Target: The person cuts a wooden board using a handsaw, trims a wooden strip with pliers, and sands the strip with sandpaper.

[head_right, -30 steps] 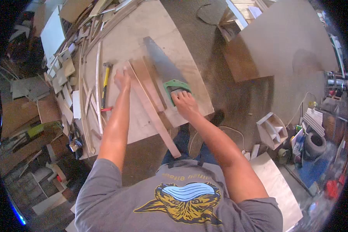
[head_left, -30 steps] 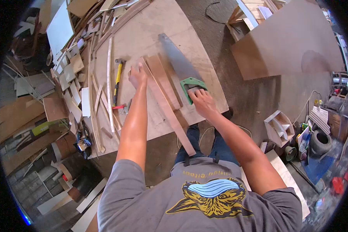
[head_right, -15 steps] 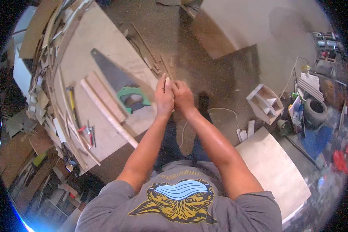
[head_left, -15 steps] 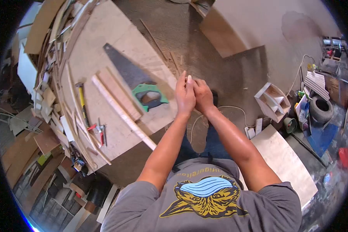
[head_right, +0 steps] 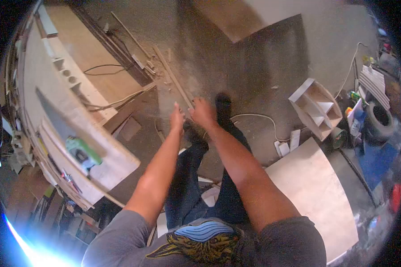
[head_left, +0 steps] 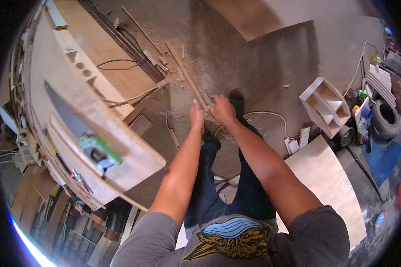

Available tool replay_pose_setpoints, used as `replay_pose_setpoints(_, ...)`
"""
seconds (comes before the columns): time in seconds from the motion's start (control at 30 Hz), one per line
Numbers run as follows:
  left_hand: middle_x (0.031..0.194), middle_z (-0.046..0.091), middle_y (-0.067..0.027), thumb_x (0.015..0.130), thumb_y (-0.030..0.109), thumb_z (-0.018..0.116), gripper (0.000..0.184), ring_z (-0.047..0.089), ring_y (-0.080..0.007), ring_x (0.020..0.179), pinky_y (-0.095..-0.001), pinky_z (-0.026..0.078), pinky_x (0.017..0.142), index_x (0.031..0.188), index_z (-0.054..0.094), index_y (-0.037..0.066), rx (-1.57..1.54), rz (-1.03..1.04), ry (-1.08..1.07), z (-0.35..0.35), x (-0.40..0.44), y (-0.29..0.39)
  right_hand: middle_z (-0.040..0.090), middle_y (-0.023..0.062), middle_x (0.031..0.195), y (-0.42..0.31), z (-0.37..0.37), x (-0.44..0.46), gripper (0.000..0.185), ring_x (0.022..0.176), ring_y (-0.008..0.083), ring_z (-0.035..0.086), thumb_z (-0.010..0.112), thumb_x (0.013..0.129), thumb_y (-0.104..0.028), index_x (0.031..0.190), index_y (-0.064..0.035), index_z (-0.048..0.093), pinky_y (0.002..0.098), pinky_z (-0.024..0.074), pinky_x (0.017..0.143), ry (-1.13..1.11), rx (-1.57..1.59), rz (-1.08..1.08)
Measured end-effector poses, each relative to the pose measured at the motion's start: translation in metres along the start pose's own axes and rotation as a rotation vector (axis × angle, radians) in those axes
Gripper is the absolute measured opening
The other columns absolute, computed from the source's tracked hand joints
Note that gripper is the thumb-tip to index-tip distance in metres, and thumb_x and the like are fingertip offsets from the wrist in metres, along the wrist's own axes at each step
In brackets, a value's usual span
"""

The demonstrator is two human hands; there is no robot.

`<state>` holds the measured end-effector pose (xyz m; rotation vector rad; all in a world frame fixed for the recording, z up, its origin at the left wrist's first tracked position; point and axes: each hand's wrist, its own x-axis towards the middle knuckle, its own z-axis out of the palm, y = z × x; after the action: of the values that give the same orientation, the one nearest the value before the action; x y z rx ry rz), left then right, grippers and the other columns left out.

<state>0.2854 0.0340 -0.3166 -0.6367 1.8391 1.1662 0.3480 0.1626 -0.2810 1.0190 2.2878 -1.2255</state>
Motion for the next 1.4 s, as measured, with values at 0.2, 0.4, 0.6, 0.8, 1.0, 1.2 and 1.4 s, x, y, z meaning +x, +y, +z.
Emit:
replay_pose_setpoints(0.2, 0.153, 0.049, -0.0153, 0.101, 0.068, 0.04, 0.084, 0.055, -0.0304, 0.122, -0.0432, 0.044, 0.096, 0.153, 0.042, 0.001, 0.039, -0.165, 0.013, -0.017, 0.137, -0.116, 0.065, 0.0209, 0.127, 0.087, 0.13, 0.071, 0.049, 0.119, 0.0389, 0.062, 0.076, 0.083, -0.027, 0.125, -0.0048, 0.067, 0.0474, 0.0507, 0.101, -0.275, -0.03, 0.196)
replay_pose_setpoints(0.4, 0.131, 0.063, -0.0174, 0.105, 0.056, 0.045, 0.072, 0.057, -0.0291, 0.116, -0.0393, 0.042, 0.102, 0.14, 0.056, -0.006, 0.025, -0.173, 0.108, -0.016, 0.189, -0.164, 0.064, 0.0248, 0.127, 0.14, 0.232, 0.115, 0.057, 0.121, 0.0413, 0.062, 0.076, 0.083, -0.029, 0.131, -0.0009, 0.062, 0.0486, 0.0496, 0.102, -0.33, 0.087, 0.267)
replay_pose_setpoints(0.6, 0.141, 0.058, -0.0186, 0.105, 0.053, 0.047, 0.07, 0.054, -0.031, 0.129, -0.0408, 0.038, 0.11, 0.142, 0.054, -0.006, 0.045, -0.065, 0.084, -0.007, 0.263, -0.205, 0.063, 0.0272, 0.127, 0.179, 0.296, 0.15, 0.058, 0.123, 0.0432, 0.06, 0.074, 0.084, -0.029, 0.131, 0.0012, 0.057, 0.0495, 0.0481, 0.104, -0.264, 0.217, 0.221)
replay_pose_setpoints(0.8, 0.137, 0.06, -0.022, 0.104, 0.039, 0.055, 0.061, 0.057, -0.032, 0.127, -0.0388, 0.042, 0.107, 0.142, 0.052, -0.007, 0.089, 0.052, 0.013, 0.014, 0.306, -0.218, 0.061, 0.0286, 0.133, 0.197, 0.307, 0.163, 0.062, 0.126, 0.0443, 0.058, 0.072, 0.086, -0.029, 0.137, 0.0008, 0.052, 0.0496, 0.0472, 0.105, -0.295, 0.246, 0.252)
replay_pose_setpoints(1.0, 0.134, 0.061, -0.0268, 0.099, 0.034, 0.06, 0.06, 0.059, -0.0348, 0.126, -0.0406, 0.044, 0.105, 0.141, 0.052, -0.009, 0.372, 0.104, 0.11, 0.026, 0.316, -0.213, 0.059, 0.0308, 0.136, 0.197, 0.309, 0.17, 0.063, 0.128, 0.0432, 0.058, 0.07, 0.089, -0.03, 0.14, 0.0007, 0.051, 0.0486, 0.0464, 0.107, -0.271, 0.254, 0.265)
replay_pose_setpoints(1.2, 0.126, 0.067, -0.0259, 0.098, 0.033, 0.062, 0.055, 0.065, -0.0339, 0.114, -0.0425, 0.049, 0.098, 0.133, 0.058, -0.009, 0.501, 0.233, -0.02, 0.011, 0.355, -0.247, 0.067, 0.028, 0.124, 0.216, 0.336, 0.179, 0.056, 0.117, 0.0411, 0.065, 0.07, 0.088, -0.032, 0.133, -0.0007, 0.058, 0.0482, 0.0505, 0.1, -0.204, 0.371, 0.183)
replay_pose_setpoints(1.4, 0.109, 0.071, -0.0229, 0.099, 0.032, 0.065, 0.046, 0.069, -0.0282, 0.1, -0.0392, 0.053, 0.088, 0.124, 0.063, -0.007, 0.417, 0.175, 0.171, 0.021, 0.295, -0.197, 0.073, 0.0234, 0.105, 0.197, 0.307, 0.177, 0.039, 0.1, 0.041, 0.07, 0.068, 0.091, -0.032, 0.115, -0.0012, 0.069, 0.0474, 0.0537, 0.089, -0.181, 0.34, 0.199)
